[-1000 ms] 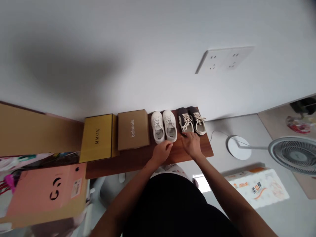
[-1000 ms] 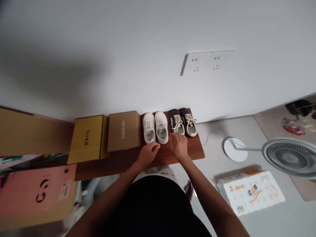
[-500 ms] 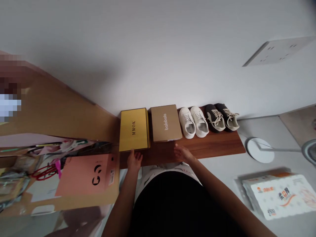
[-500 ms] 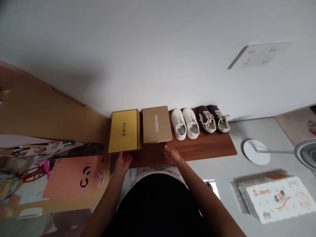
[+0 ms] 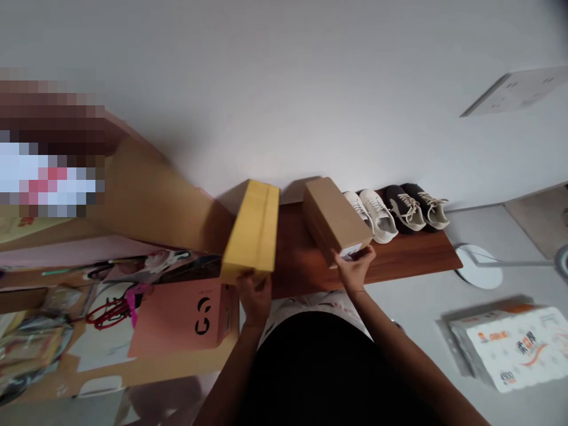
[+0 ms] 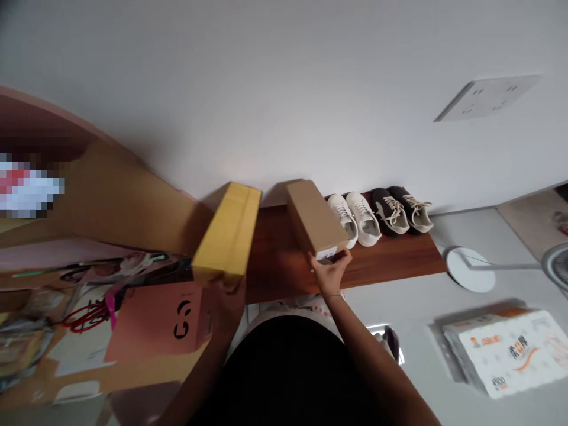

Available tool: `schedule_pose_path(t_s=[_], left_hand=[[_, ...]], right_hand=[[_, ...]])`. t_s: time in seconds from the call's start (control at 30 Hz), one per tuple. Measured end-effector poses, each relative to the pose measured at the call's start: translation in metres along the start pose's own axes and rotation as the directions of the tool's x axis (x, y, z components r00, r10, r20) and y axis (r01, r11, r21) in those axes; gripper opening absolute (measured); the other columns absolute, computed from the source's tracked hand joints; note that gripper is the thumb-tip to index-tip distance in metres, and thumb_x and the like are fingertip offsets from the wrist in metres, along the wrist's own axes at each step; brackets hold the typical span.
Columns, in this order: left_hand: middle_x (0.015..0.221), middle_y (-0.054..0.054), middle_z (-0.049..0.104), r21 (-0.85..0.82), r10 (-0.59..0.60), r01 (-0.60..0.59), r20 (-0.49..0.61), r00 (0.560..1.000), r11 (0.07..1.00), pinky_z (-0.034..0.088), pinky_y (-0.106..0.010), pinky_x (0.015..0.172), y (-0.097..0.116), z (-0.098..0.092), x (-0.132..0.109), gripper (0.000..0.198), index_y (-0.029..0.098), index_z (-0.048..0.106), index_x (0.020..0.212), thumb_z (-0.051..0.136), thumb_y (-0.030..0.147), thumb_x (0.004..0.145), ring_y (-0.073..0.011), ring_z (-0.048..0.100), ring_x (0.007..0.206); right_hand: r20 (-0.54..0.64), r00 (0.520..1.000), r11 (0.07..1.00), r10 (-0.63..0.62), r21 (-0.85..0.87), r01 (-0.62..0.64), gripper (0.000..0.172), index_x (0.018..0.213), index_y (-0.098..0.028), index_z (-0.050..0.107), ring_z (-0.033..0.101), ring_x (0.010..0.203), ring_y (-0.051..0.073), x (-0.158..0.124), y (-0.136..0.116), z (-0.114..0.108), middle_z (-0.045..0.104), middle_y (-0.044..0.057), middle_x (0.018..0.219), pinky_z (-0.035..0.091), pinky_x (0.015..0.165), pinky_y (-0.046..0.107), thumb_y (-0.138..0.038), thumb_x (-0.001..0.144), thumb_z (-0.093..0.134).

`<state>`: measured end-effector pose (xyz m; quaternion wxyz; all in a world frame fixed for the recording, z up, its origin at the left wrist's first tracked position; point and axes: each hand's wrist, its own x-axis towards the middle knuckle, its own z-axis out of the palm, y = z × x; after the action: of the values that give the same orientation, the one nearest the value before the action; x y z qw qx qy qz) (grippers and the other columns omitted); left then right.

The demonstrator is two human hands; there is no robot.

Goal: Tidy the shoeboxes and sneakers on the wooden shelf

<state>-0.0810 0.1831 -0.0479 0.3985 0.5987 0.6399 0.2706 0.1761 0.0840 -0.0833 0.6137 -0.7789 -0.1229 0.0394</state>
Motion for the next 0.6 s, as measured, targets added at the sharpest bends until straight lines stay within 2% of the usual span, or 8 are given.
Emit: schedule_pose_path(t_s=[0.07, 0.13, 0.2, 0.27, 0.3, 0.37, 0.47, 0.6], left_hand=[[0.114, -0.014, 0.064, 0.218, 0.114, -0.139, 0.123, 0.986, 0.966, 0.037, -0.045, 0.113, -0.006, 0.003, 0.001, 0.021, 0.024, 0.068, 0.101, 0.068, 0.038, 0.084, -0.0337, 0.052, 0.123], [0.110, -0.014, 0.066, 0.336, 0.155, -0.232, 0.241, 0.958, 0.913, 0.035, -0.045, 0.113, -0.012, 0.012, 0.008, 0.015, 0.025, 0.071, 0.098, 0.061, 0.033, 0.090, -0.0327, 0.055, 0.119], [0.111, -0.013, 0.066, 0.406, 0.161, -0.312, 0.363, 0.918, 0.859, 0.036, -0.043, 0.113, -0.020, 0.023, 0.018, 0.022, 0.026, 0.073, 0.101, 0.053, 0.025, 0.093, -0.0310, 0.057, 0.117], [0.118, -0.012, 0.066, 0.440, 0.152, -0.393, 0.487, 0.860, 0.807, 0.037, -0.041, 0.112, -0.029, 0.032, 0.025, 0.033, 0.025, 0.072, 0.110, 0.046, 0.015, 0.092, -0.0287, 0.056, 0.119], [0.122, -0.011, 0.066, 0.450, 0.142, -0.423, 0.535, 0.833, 0.787, 0.037, -0.040, 0.113, -0.034, 0.035, 0.027, 0.040, 0.026, 0.071, 0.114, 0.044, 0.010, 0.091, -0.0274, 0.056, 0.120], [0.131, -0.008, 0.064, 0.458, 0.126, -0.457, 0.588, 0.799, 0.763, 0.036, -0.039, 0.114, -0.041, 0.041, 0.029, 0.050, 0.026, 0.068, 0.123, 0.041, 0.004, 0.088, -0.0253, 0.053, 0.124], [0.137, -0.006, 0.062, 0.461, 0.121, -0.485, 0.620, 0.775, 0.743, 0.033, -0.037, 0.116, -0.045, 0.050, 0.030, 0.055, 0.027, 0.065, 0.129, 0.039, 0.002, 0.087, -0.0237, 0.050, 0.129], [0.134, -0.011, 0.063, 0.499, 0.119, -0.495, 0.609, 0.784, 0.711, 0.035, -0.039, 0.114, -0.039, 0.060, 0.026, 0.057, 0.024, 0.064, 0.131, 0.038, 0.000, 0.086, -0.0255, 0.051, 0.128]], right_hand=[[0.166, 0.962, 0.960, -0.214, -0.144, 0.239, 0.078, 0.125, -0.018, 0.043, 0.057, 0.107, 0.025, -0.006, 0.002, 0.002, 0.056, 0.013, 0.119, 0.049, 0.094, 0.042, -0.047, 0.065, 0.085], [0.418, 0.854, 0.873, -0.310, -0.229, 0.430, 0.047, 0.118, -0.018, 0.051, 0.056, 0.104, 0.027, -0.012, 0.009, 0.010, 0.059, 0.013, 0.111, 0.048, 0.094, 0.044, -0.038, 0.081, 0.072], [0.639, 0.717, 0.776, -0.280, -0.289, 0.560, 0.021, 0.112, -0.019, 0.057, 0.057, 0.099, 0.027, -0.017, 0.020, 0.019, 0.061, 0.012, 0.104, 0.047, 0.091, 0.042, -0.026, 0.092, 0.056], [0.766, 0.610, 0.681, -0.201, -0.339, 0.649, 0.021, 0.107, -0.019, 0.061, 0.056, 0.095, 0.025, -0.021, 0.029, 0.026, 0.063, 0.011, 0.101, 0.046, 0.089, 0.038, -0.016, 0.094, 0.045], [0.800, 0.576, 0.638, -0.165, -0.359, 0.681, 0.023, 0.105, -0.019, 0.063, 0.056, 0.094, 0.024, -0.022, 0.033, 0.028, 0.064, 0.011, 0.100, 0.046, 0.088, 0.036, -0.013, 0.094, 0.043], [0.834, 0.539, 0.572, -0.115, -0.388, 0.722, 0.026, 0.105, -0.019, 0.064, 0.057, 0.095, 0.024, -0.021, 0.037, 0.030, 0.066, 0.010, 0.101, 0.044, 0.088, 0.033, -0.010, 0.093, 0.043], [0.840, 0.538, 0.527, -0.066, -0.429, 0.734, 0.029, 0.110, -0.020, 0.065, 0.058, 0.099, 0.023, -0.016, 0.035, 0.033, 0.068, 0.010, 0.106, 0.043, 0.090, 0.031, -0.009, 0.093, 0.045], [0.847, 0.532, 0.536, 0.013, -0.455, 0.711, 0.029, 0.114, -0.023, 0.065, 0.059, 0.102, 0.021, -0.009, 0.026, 0.038, 0.069, 0.009, 0.108, 0.044, 0.090, 0.028, -0.011, 0.095, 0.045]])
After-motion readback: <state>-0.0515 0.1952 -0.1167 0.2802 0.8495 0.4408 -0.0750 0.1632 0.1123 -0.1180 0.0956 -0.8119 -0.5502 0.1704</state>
